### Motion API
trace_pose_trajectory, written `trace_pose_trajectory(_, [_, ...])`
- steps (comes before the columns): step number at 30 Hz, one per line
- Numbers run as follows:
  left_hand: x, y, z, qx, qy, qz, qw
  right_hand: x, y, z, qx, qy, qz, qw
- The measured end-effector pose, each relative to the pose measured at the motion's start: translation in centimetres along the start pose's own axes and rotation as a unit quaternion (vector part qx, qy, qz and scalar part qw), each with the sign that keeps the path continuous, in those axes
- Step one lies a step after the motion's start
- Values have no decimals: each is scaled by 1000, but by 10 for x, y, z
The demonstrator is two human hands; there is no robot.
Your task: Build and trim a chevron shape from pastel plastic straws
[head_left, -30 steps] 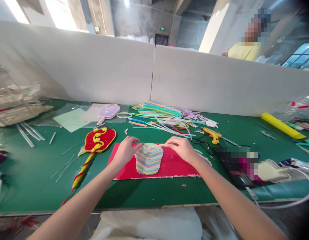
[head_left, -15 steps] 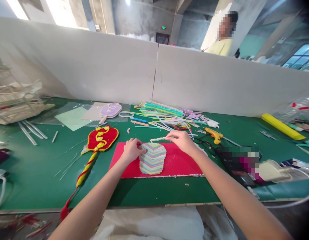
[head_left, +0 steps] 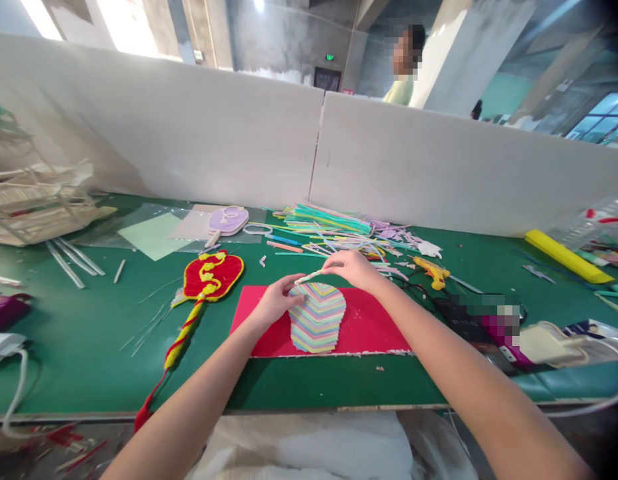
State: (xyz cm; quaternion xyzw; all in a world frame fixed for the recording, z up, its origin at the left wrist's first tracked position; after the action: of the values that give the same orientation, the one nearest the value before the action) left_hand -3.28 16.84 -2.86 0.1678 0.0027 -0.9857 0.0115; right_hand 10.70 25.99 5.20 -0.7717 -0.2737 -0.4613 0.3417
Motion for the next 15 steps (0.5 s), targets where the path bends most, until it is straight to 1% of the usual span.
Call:
trace_pose_trajectory(5, [-1,3,6,-23,-43,5,999,-5,-1,-6,7,16,-5,1000])
trace_pose_trajectory(10, [-4,6,11,-40,-46,22,998,-6,-1,-8,7,2,2,1000])
trace_pose_trajectory(15, [-2,5,8,-43,-52,43,997,-8,1,-5,16,-15,9,1000])
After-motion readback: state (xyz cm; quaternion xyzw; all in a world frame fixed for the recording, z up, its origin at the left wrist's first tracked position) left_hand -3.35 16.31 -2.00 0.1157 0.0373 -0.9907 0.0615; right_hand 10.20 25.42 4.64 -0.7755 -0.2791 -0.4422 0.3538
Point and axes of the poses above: each hand's wrist, its own y-axis away from the middle knuckle, its own x-axis out of the back of the hand, z = x × y, the point moved 7 cm from there along -y, towards the middle knuckle, and after that the axes turned 14 degrees about y, right-handed, at the moved point
